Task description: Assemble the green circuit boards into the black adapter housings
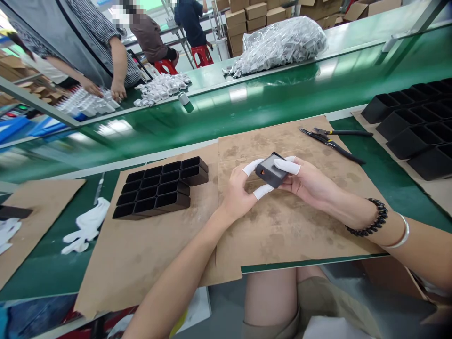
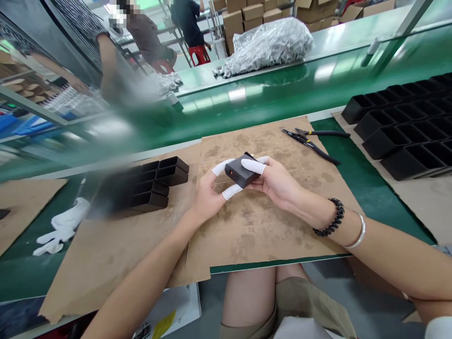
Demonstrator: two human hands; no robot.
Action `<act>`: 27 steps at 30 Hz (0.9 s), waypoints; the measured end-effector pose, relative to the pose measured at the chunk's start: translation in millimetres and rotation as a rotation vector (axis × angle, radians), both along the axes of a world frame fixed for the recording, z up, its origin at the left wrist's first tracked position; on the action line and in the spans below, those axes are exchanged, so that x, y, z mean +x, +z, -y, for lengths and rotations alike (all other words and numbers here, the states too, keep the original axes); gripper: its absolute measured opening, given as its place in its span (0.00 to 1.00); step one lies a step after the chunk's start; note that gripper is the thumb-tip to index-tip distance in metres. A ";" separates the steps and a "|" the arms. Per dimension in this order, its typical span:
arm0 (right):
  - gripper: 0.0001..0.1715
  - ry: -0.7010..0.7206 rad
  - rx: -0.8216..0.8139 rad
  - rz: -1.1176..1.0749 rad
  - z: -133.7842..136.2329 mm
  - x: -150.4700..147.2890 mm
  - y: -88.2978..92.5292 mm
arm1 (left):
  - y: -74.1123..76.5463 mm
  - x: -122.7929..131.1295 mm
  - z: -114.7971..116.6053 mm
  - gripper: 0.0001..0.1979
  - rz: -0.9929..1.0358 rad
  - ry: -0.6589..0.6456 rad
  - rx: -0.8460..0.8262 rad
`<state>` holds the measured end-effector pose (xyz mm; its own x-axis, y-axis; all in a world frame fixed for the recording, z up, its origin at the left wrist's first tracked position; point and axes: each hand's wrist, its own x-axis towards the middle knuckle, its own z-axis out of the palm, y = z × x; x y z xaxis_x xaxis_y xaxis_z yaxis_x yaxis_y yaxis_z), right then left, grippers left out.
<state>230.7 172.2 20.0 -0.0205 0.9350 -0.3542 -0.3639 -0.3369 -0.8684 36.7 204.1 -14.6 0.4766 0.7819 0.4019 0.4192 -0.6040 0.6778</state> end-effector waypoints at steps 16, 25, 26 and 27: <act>0.28 -0.160 0.443 1.231 -145.7 19.7 20.3 | -3.3 13.9 -9.3 0.24 -0.343 -0.021 -0.133; 0.24 0.036 0.103 1.555 -224.1 13.6 46.1 | -2.5 14.4 -8.9 0.21 -0.343 -0.014 -0.125; 0.24 0.081 0.079 1.569 -228.3 13.4 48.3 | -2.5 14.5 -8.8 0.22 -0.346 -0.013 -0.125; 0.23 0.128 0.054 1.580 -232.5 13.3 51.3 | -2.4 14.6 -8.8 0.22 -0.348 -0.012 -0.125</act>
<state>244.0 404.6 71.4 0.2440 0.9678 -0.0619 0.9065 -0.2503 -0.3400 51.3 212.8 -17.1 0.5773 0.8084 0.1154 0.6312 -0.5314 0.5649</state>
